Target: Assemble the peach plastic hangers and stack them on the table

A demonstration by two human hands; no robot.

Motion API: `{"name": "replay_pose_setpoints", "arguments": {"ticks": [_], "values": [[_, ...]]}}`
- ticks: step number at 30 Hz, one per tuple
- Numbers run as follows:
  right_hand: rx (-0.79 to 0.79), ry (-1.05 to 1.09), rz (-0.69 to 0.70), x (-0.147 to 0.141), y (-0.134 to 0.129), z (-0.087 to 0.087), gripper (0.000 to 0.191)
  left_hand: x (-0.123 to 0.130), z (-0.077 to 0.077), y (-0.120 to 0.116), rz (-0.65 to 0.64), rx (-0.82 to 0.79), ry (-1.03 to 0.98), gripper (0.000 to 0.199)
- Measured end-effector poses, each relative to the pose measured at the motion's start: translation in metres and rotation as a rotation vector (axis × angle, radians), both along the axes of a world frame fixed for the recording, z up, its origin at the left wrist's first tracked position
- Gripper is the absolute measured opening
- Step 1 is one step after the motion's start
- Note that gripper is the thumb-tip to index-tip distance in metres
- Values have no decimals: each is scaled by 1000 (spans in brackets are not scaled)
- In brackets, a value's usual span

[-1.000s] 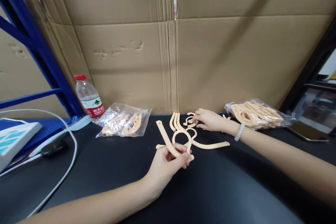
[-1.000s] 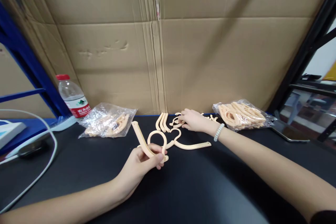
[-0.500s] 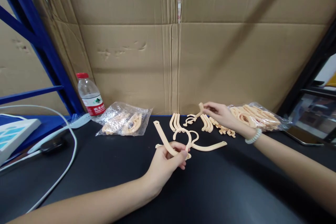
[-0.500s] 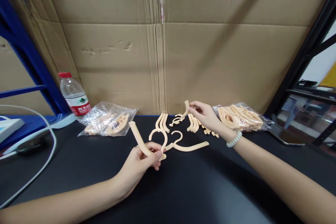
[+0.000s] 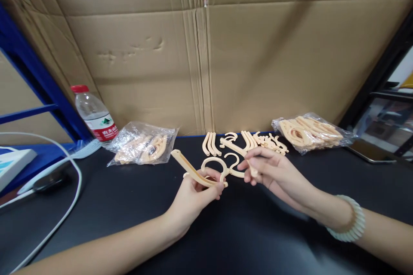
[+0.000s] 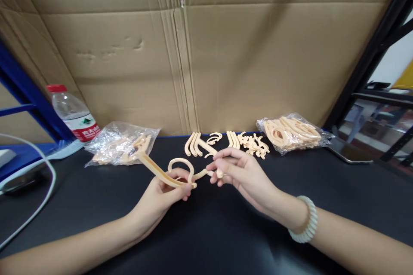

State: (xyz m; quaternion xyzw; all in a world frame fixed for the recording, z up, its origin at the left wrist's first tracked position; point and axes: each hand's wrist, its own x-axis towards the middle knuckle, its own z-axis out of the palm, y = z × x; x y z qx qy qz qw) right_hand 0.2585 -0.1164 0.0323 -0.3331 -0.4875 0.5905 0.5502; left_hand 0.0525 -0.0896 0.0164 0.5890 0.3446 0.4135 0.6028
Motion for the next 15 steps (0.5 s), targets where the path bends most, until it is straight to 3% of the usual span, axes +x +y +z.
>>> {"name": "replay_pose_setpoints", "arguments": {"ticks": [6, 9, 12, 15], "values": [[-60, 81, 23, -11, -3, -19, 32, -4, -1, 3, -68, 101, 74, 11], [-102, 57, 51, -12, -3, -25, 28, -5, -1, 3, -82, 133, 111, 10], [-70, 8, -8, -13, -3, -27, 21, -4, -2, 3, -82, 131, 121, 10], [-52, -5, -72, -15, -4, -27, 25, -4, -1, 4, -79, 139, 137, 10]]}}
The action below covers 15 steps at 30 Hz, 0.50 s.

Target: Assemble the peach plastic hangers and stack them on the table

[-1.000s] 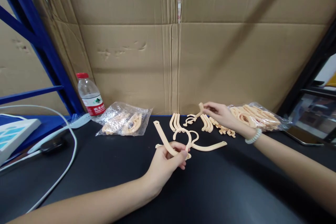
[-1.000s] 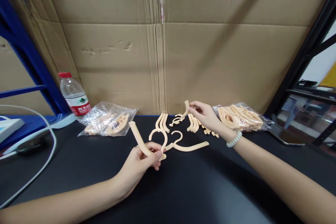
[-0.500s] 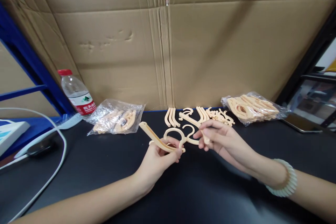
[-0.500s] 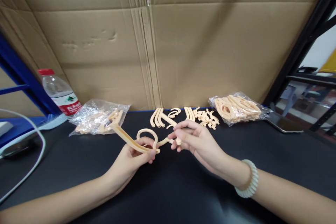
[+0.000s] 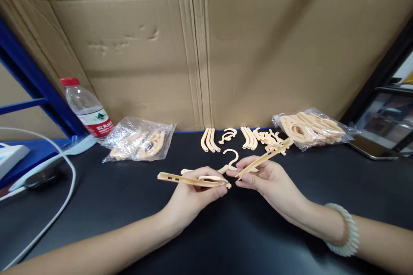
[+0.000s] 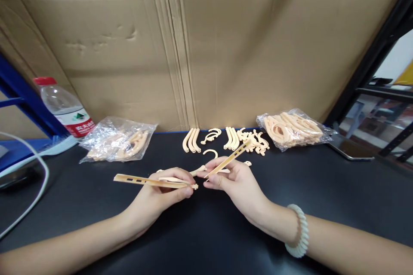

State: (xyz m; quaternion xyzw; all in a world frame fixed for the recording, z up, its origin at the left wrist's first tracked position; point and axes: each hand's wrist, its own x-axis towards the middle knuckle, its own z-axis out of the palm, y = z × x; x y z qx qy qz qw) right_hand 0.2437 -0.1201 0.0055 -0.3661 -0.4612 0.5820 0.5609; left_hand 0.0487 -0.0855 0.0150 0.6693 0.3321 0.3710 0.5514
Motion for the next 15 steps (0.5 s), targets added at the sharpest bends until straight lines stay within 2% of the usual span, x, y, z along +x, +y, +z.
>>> {"name": "replay_pose_setpoints", "arguments": {"ticks": [4, 9, 15], "values": [[37, -57, 36, -1, -2, 1, 32, 0, 1, 0, -13, 54, 24, 7], [184, -151, 7, 0, -3, 1, 18, -1, 1, 0, -40, 118, 35, 5], [137, -119, 45, -1, -1, 1, 19, -1, -1, 1, -70, 124, 17, 3]]}}
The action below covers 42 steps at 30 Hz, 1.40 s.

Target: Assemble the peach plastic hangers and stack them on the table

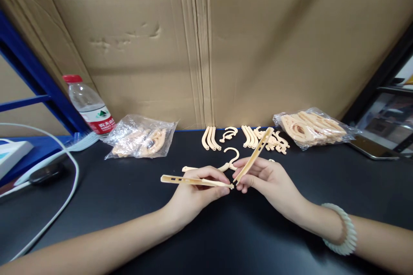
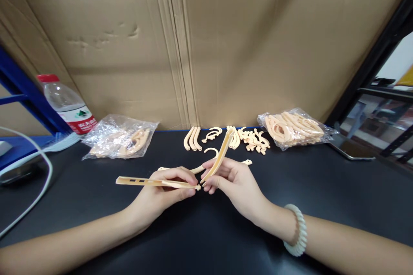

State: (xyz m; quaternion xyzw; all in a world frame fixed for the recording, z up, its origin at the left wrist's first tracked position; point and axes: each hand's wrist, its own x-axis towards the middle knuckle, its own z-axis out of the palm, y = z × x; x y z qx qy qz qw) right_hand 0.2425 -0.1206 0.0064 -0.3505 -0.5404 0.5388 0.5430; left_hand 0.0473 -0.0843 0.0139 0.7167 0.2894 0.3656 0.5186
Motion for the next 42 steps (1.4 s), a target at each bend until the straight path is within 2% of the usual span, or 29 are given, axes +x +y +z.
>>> {"name": "replay_pose_setpoints", "arguments": {"ticks": [8, 13, 19, 25, 35, 42], "values": [[1, -5, 63, 1, 1, -3, 24, 1, -1, 0, -9, -65, -36, 4], [23, -36, 67, 2, 0, -4, 11, 3, -1, -2, -36, -130, -102, 4], [-4, -50, 117, 0, -2, -2, 8, 2, -2, -2, -41, -73, -80, 7], [3, -51, 66, -4, -4, 0, 9, 1, -3, -1, -14, -97, -147, 7], [71, -64, 3, -12, -8, 1, 11, 5, -3, -6, 7, -262, -251, 16], [77, -113, -32, -7, -4, 1, 19, 5, 0, -8, 65, -318, -196, 24]]}}
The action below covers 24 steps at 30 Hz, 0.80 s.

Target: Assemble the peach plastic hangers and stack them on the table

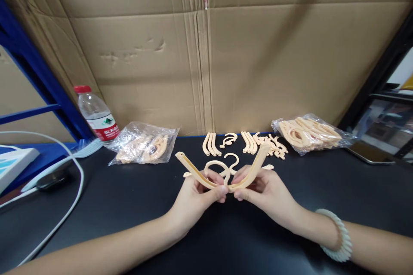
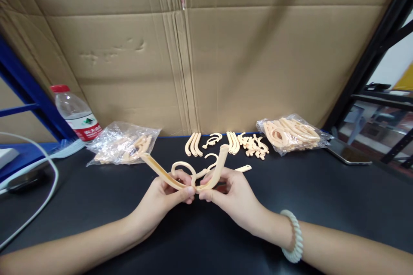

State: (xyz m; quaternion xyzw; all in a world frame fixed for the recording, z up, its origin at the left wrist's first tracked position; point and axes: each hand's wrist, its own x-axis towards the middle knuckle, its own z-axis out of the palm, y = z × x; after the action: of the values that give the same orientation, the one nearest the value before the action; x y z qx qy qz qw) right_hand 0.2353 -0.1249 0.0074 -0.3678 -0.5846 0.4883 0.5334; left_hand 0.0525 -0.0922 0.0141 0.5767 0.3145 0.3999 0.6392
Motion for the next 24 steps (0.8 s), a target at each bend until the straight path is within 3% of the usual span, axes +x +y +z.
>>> {"name": "replay_pose_setpoints", "arguments": {"ticks": [4, 7, 10, 14, 17, 19, 24], "values": [[-66, -30, 25, 28, 14, 18, 23, -1, 3, 2, 116, -63, 28, 33], [-136, -211, 207, 58, 27, 34, 22, -3, 5, 6, 213, -85, 39, 37], [-127, -342, 243, 82, 37, 43, 22, -8, 9, 12, 307, -41, 62, 35], [-57, -573, 214, 97, 43, 44, 25, -17, 14, 27, 459, 110, 61, 32], [-28, -723, 247, 99, 42, 44, 27, -21, 17, 36, 573, 381, 126, 26], [5, -805, 257, 98, 42, 46, 27, -23, 19, 35, 537, 606, 305, 15], [130, -954, 257, 98, 42, 48, 24, -20, 16, 19, 65, 1058, 742, 12]]}}
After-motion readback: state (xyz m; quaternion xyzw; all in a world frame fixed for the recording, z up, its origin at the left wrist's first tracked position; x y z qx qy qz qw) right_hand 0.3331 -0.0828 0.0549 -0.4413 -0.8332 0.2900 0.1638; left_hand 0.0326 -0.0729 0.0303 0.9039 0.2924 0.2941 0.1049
